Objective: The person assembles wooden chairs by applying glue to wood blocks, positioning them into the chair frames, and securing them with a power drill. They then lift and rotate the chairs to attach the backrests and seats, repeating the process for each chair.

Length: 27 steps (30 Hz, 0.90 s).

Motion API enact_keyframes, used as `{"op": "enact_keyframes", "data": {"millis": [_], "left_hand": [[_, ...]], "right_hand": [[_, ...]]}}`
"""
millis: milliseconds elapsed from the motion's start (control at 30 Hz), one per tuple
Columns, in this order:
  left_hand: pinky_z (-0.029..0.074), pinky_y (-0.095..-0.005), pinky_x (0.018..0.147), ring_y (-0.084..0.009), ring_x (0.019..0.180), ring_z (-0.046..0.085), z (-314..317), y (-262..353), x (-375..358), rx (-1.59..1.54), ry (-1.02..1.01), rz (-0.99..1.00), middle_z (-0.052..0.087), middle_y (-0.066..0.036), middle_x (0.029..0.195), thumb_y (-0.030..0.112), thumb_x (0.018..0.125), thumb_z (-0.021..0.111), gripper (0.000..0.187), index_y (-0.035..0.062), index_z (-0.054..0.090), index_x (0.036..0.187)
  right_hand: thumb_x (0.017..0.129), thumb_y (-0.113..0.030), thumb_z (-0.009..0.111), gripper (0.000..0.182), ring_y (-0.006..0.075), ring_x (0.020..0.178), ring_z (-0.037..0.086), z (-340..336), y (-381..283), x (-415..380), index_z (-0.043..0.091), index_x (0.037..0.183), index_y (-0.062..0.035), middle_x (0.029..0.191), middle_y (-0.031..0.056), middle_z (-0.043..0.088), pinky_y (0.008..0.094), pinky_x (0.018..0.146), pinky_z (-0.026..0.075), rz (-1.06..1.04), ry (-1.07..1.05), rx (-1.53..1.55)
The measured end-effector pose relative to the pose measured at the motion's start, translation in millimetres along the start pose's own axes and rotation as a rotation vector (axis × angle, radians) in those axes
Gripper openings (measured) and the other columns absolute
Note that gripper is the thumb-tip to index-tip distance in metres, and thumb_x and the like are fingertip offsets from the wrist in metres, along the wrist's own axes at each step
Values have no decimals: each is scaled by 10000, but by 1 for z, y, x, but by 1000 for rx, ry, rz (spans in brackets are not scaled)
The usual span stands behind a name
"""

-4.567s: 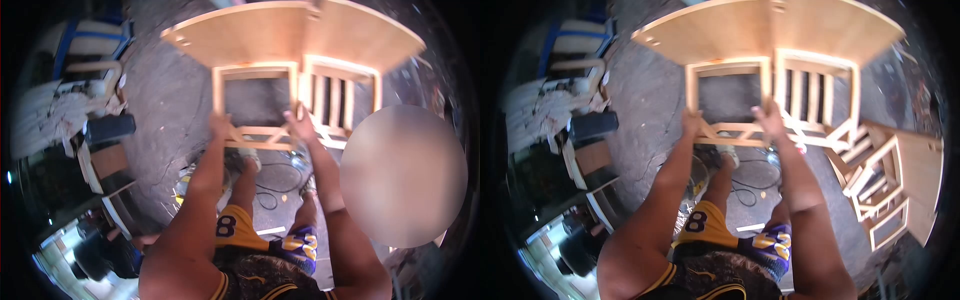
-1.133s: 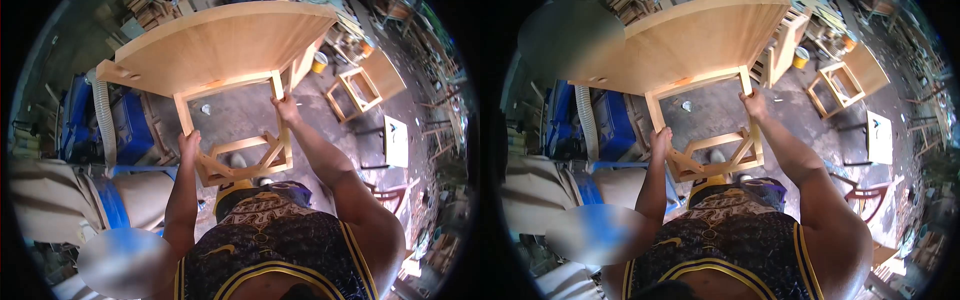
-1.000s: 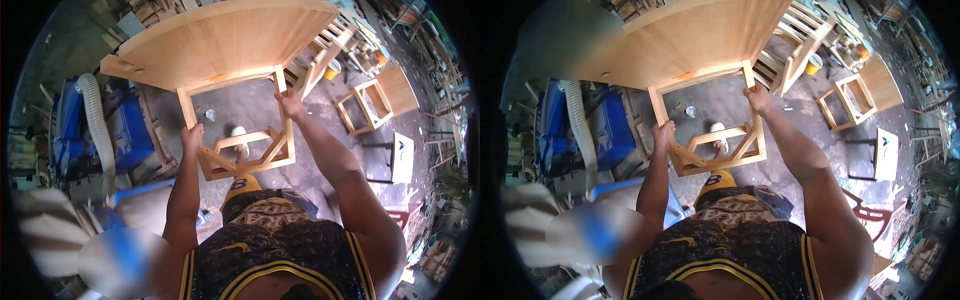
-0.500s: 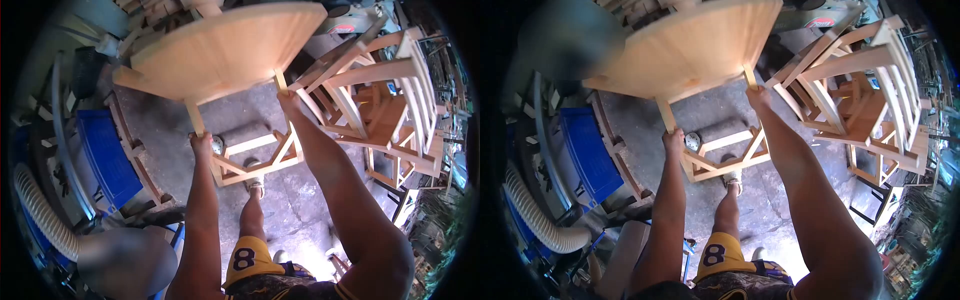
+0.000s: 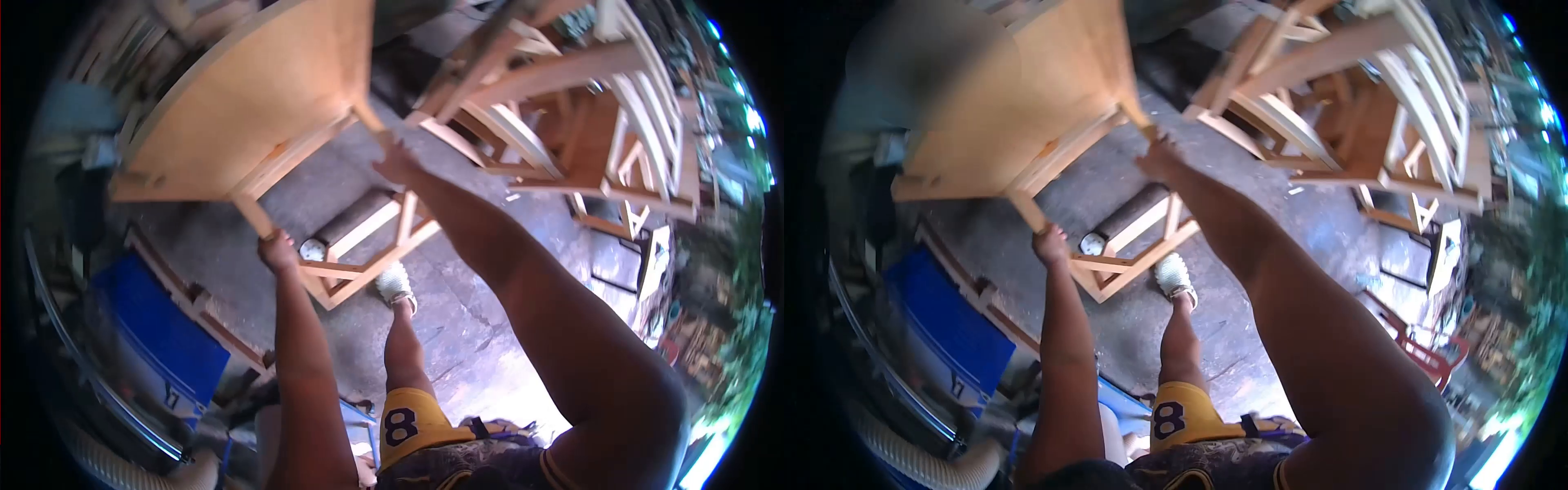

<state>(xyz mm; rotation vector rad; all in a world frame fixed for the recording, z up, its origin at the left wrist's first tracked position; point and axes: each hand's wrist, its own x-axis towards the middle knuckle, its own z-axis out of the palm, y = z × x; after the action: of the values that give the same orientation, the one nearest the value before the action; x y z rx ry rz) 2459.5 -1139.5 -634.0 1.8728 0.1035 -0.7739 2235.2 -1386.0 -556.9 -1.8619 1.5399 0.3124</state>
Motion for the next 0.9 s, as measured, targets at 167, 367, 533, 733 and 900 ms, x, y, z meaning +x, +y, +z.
{"op": "enact_keyframes", "data": {"millis": [167,367,533,733,900], "left_hand": [[505,-442,726,-368,816,644,-24,-1,-32,605,-156,284,649,-241,956,521,856,600,630,-63,584,1090],[406,-433,989,-394,1178,509,-125,-2,-221,1117,-371,430,525,-282,1252,217,985,402,413,-83,499,1252],[518,-366,609,-211,643,661,-149,14,-376,1067,-702,621,704,-120,782,67,869,555,197,-50,677,971],[493,-433,584,-324,626,643,-87,19,-638,1310,-808,1228,646,-188,652,331,790,723,405,-59,642,722],[464,-476,663,-403,698,617,-2,-82,-863,1349,-1285,1580,634,-226,705,459,912,503,547,-26,641,700]], "right_hand": [[847,-383,631,658,424,1263,402,27,114,-197,406,1363,-42,1367,264,406,464,1038,362,-353,128,246],[799,-417,652,655,366,1238,458,32,364,-568,482,1341,-91,1313,191,514,438,1038,380,227,-120,167],[814,-423,629,578,346,1140,545,42,476,-903,528,1305,-134,1250,179,565,444,951,456,1002,108,270],[820,-397,620,544,357,1119,565,281,487,-1198,585,1224,-34,1212,208,595,411,955,459,1439,355,801],[814,-388,657,545,327,1104,588,428,437,-1298,598,1211,-19,1200,202,611,397,938,468,1623,475,1129]]}}
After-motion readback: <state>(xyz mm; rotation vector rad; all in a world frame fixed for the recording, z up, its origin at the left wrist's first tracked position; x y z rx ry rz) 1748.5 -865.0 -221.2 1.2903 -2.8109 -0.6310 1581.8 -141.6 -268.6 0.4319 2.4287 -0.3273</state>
